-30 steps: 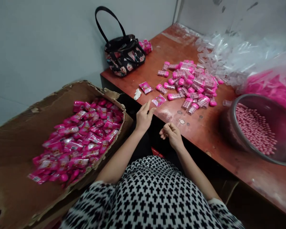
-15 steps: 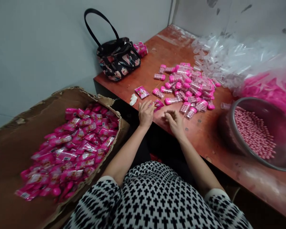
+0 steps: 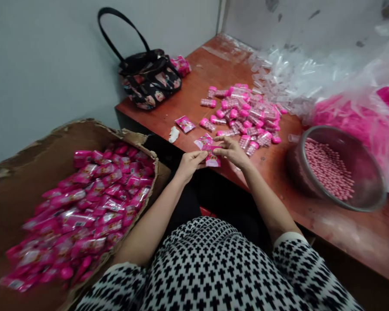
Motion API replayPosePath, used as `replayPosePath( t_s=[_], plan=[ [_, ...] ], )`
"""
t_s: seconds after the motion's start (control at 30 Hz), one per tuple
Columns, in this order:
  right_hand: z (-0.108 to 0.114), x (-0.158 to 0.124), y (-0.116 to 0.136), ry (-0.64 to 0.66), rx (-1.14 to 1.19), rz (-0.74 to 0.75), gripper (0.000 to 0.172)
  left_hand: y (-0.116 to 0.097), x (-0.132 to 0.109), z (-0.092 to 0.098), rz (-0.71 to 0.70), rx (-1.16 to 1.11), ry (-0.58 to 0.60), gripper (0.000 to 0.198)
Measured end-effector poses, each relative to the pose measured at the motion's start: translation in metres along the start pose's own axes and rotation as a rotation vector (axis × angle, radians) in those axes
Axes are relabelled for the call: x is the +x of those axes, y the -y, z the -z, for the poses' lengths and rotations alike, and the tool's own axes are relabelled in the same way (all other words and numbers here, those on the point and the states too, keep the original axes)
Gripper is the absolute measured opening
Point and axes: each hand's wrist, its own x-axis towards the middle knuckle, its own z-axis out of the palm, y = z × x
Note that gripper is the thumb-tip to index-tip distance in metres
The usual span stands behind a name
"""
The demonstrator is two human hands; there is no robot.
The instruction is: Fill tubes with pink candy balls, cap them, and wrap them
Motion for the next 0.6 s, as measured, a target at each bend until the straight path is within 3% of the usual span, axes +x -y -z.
replayPosePath(
  t_s=[0.07,0.17,0.37,0.47,0.53,0.6],
  plan=[
    [0.004,-0.011,-0.003,0.053,-0.06,-0.045,0.044,0.004,-0.007,-0.002,0.099,0.002,0.066,0.039],
    [0.007,-0.028,-0.012,0.041,-0.125,-0.058,0.039,0.014,-0.016,-0.011,0.189,-0.002,0.071,0.034],
    [0.017,-0.049,-0.021,-0.058,-0.386,0.002,0.032,0.033,-0.028,-0.03,0.232,-0.089,0.025,0.031],
    [0.032,-0.045,-0.011,-0.356,-0.782,0.005,0.029,0.036,-0.029,-0.033,0.222,-0.071,-0.084,0.031],
    [0.041,-0.037,-0.004,-0.597,-1.078,-0.08,0.034,0.037,-0.028,-0.035,0.224,-0.088,-0.142,0.033],
    [0.045,-0.024,0.003,-0.714,-1.287,-0.193,0.044,0.037,-0.028,-0.036,0.229,-0.13,-0.181,0.034]
  ],
)
